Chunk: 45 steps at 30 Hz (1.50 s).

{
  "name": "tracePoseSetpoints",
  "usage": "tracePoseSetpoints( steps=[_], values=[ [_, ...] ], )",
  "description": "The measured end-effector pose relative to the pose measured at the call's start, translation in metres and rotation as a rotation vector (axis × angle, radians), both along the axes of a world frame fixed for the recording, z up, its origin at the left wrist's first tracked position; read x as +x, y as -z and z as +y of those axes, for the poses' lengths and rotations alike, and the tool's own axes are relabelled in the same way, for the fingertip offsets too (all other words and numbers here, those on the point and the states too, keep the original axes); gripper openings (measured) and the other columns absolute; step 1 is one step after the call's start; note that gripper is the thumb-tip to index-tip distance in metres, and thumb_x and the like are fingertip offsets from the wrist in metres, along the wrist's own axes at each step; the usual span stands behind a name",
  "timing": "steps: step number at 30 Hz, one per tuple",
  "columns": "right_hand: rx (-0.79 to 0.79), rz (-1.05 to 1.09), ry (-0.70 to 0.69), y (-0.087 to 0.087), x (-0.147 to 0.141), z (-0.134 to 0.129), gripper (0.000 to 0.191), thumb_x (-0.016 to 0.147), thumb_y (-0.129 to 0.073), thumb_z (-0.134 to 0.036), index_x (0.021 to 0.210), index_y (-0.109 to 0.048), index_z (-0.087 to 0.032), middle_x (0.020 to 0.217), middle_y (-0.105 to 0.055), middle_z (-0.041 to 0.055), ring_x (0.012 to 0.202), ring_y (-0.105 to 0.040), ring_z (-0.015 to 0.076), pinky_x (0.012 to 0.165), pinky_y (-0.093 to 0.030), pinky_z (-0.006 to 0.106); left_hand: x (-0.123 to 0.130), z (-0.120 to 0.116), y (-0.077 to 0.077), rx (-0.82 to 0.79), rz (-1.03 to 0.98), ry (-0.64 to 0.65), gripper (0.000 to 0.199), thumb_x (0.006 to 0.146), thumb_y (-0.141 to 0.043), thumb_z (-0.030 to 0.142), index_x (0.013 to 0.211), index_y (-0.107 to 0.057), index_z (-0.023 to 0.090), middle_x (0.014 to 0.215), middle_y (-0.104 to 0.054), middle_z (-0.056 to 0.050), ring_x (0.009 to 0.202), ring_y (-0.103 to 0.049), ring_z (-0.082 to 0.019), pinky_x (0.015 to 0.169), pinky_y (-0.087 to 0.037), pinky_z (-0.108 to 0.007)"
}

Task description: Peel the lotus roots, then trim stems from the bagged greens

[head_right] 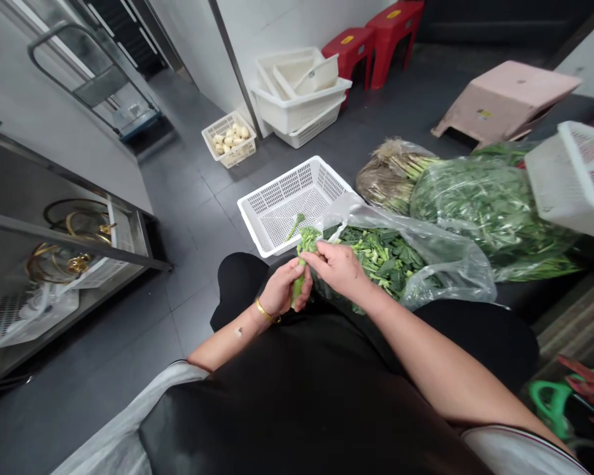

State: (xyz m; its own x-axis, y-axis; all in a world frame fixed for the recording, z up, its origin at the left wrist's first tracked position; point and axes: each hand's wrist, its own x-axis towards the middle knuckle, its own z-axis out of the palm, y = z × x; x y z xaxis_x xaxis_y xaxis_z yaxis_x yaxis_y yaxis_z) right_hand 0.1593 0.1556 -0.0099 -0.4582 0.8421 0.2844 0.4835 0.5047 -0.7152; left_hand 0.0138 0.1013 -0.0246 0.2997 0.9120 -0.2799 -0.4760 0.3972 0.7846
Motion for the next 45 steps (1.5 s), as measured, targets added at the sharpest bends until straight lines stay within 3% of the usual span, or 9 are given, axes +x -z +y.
tracePoseSetpoints(
  steps=[3,6,12,17,25,32,36,40,45],
  values=[
    [0.325,-0.023,-0.131,0.0,-0.005,-0.027,0.045,0.097,-0.043,-0.04,0.056,-0.048,-0.021,0.049,-0.051,-0.0005,0.047,-0.044,0.0111,0.051,-0.028,0.027,-0.008,0.007,0.005,-0.057,-0.08,-0.087,0.038,0.08,-0.061,0.053,0.08,-0.046,0.018,0.051,-0.048,0.006,0.031,-0.041,-0.008,0.031,-0.03,-0.018],
    [0.317,-0.048,-0.382,-0.001,0.0,-0.034,0.04,0.095,-0.048,-0.044,0.063,-0.055,-0.021,0.053,-0.055,-0.0022,0.049,-0.047,0.0104,0.051,-0.03,0.025,-0.015,0.009,0.009,-0.013,-0.041,-0.123,0.038,0.082,-0.058,0.053,0.08,-0.048,0.017,0.049,-0.049,0.005,0.031,-0.042,-0.008,0.031,-0.03,-0.018],
    [0.063,-0.128,0.032,0.0,-0.005,0.01,0.044,0.093,-0.047,-0.05,0.059,-0.046,-0.021,0.048,-0.046,-0.0037,0.044,-0.039,0.0102,0.047,-0.026,0.026,0.001,0.001,0.013,0.059,0.091,-0.109,0.04,0.082,-0.06,0.055,0.078,-0.049,0.017,0.049,-0.052,0.004,0.03,-0.041,-0.008,0.029,-0.027,-0.017],
    [0.355,-0.049,-0.257,0.001,-0.01,-0.025,0.04,0.094,-0.047,-0.039,0.059,-0.051,-0.021,0.053,-0.053,0.0004,0.052,-0.047,0.012,0.053,-0.03,0.027,-0.011,0.007,0.01,-0.096,-0.144,-0.128,0.035,0.083,-0.058,0.051,0.077,-0.047,0.018,0.047,-0.045,0.005,0.03,-0.038,-0.009,0.029,-0.028,-0.018],
    [-0.536,0.25,-0.262,0.004,-0.008,0.016,0.04,0.084,-0.053,-0.059,0.077,-0.058,-0.02,0.052,-0.05,-0.0053,0.044,-0.043,0.0103,0.044,-0.033,0.024,-0.025,0.004,0.015,-0.239,-0.293,0.358,0.057,0.083,-0.035,0.074,0.061,-0.036,0.022,0.034,-0.028,0.006,0.021,-0.025,-0.009,0.022,-0.021,-0.02],
    [0.334,-0.022,0.043,0.009,-0.013,-0.008,0.032,0.093,-0.05,-0.03,0.066,-0.062,-0.019,0.066,-0.061,0.004,0.058,-0.051,0.0123,0.054,-0.032,0.027,-0.011,0.001,0.009,-0.065,0.002,-0.099,0.044,0.083,-0.057,0.06,0.076,-0.043,0.019,0.041,-0.046,0.006,0.025,-0.037,-0.009,0.026,-0.028,-0.018],
    [0.556,-0.154,-0.187,0.006,0.0,-0.039,0.023,0.094,-0.053,-0.024,0.079,-0.071,-0.021,0.062,-0.062,0.001,0.055,-0.051,0.0114,0.054,-0.031,0.028,-0.007,0.003,0.012,-0.098,0.059,-0.275,0.045,0.083,-0.055,0.061,0.074,-0.04,0.02,0.041,-0.045,0.007,0.025,-0.036,-0.008,0.027,-0.025,-0.018],
    [0.158,-0.219,-0.352,0.002,0.007,-0.03,0.04,0.092,-0.054,-0.047,0.063,-0.065,-0.022,0.056,-0.059,-0.0016,0.049,-0.047,0.0108,0.049,-0.027,0.027,-0.008,0.003,0.009,-0.063,0.142,-0.305,0.047,0.084,-0.051,0.065,0.074,-0.039,0.021,0.042,-0.044,0.007,0.027,-0.036,-0.008,0.029,-0.024,-0.02],
    [-0.186,-0.062,-0.054,-0.001,-0.007,0.016,0.052,0.092,-0.047,-0.054,0.052,-0.046,-0.021,0.047,-0.045,-0.0035,0.046,-0.041,0.0105,0.048,-0.029,0.025,-0.003,-0.008,0.008,0.111,0.393,-0.281,0.046,0.086,-0.051,0.064,0.076,-0.042,0.02,0.047,-0.05,0.006,0.03,-0.04,-0.007,0.031,-0.024,-0.019]
  ],
)
